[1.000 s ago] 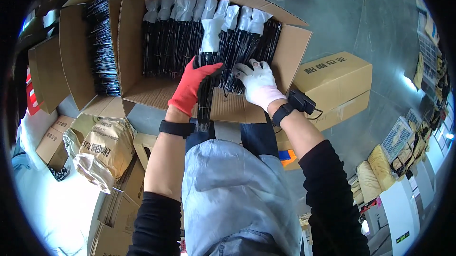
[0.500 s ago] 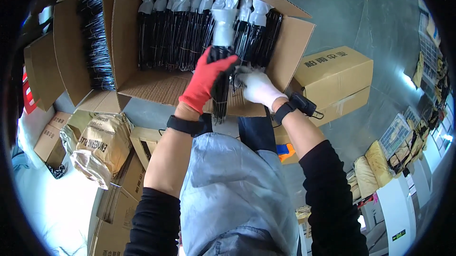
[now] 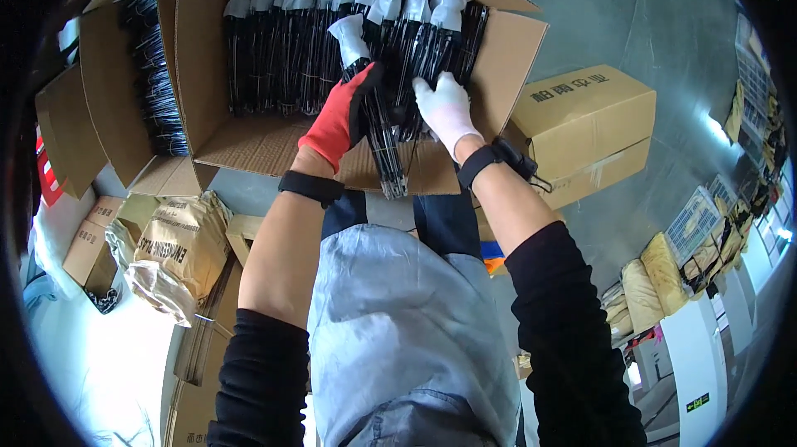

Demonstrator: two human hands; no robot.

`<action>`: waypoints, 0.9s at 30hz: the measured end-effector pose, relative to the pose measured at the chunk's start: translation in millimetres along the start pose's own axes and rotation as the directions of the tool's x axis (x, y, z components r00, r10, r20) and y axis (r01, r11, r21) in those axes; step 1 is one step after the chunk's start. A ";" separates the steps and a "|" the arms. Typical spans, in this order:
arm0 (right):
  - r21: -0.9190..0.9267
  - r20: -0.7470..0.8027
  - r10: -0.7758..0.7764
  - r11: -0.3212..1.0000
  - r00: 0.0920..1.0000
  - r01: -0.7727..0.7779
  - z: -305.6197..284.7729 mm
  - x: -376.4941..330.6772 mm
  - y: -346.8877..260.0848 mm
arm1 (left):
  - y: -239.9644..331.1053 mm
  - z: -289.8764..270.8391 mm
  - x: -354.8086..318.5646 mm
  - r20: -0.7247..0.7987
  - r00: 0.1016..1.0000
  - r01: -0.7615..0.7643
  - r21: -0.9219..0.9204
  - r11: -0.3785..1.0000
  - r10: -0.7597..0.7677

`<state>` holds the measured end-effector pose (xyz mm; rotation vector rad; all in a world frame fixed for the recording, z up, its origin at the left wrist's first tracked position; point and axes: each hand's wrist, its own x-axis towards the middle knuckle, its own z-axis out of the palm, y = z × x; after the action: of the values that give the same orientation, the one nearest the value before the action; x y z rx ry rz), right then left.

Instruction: The person packs bundles of black rods into a cardboard box, folds the flaps closed, and seals it using a tape dispenser. After moving the sealed box aside, they repeat the process by filling and taping another box.

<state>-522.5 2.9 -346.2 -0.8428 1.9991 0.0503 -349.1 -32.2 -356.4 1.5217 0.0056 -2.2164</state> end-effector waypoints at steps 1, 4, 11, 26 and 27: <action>0.028 -0.013 -0.017 0.999 1.000 0.018 -2.9 1.9 -0.4 | 1.6 4.9 -6.6 0.039 0.999 0.018 -0.014 1.000 -0.018; 0.012 -0.186 -0.135 0.990 0.973 0.140 2.3 20.9 26.7 | 5.3 23.4 -38.1 0.143 0.981 0.129 0.012 0.992 -0.129; 0.431 -0.032 0.031 0.902 0.999 -0.014 -9.0 22.9 14.4 | -13.0 4.2 -110.1 0.256 0.928 0.290 -0.043 0.956 -0.270; 0.123 -0.071 -0.576 0.805 0.814 0.580 -7.3 -212.2 -38.1 | -40.3 -3.8 -160.0 0.050 0.995 -0.046 -0.534 0.844 0.086; 0.101 -0.044 -0.579 0.808 0.814 0.580 -6.0 -213.7 -39.0 | -40.4 -3.0 -162.5 0.026 0.991 -0.106 -0.432 0.896 0.130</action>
<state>-434.3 86.4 -166.1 -1.3491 1.6551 -0.4160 -313.9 63.2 -223.4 1.1835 0.3542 -1.9904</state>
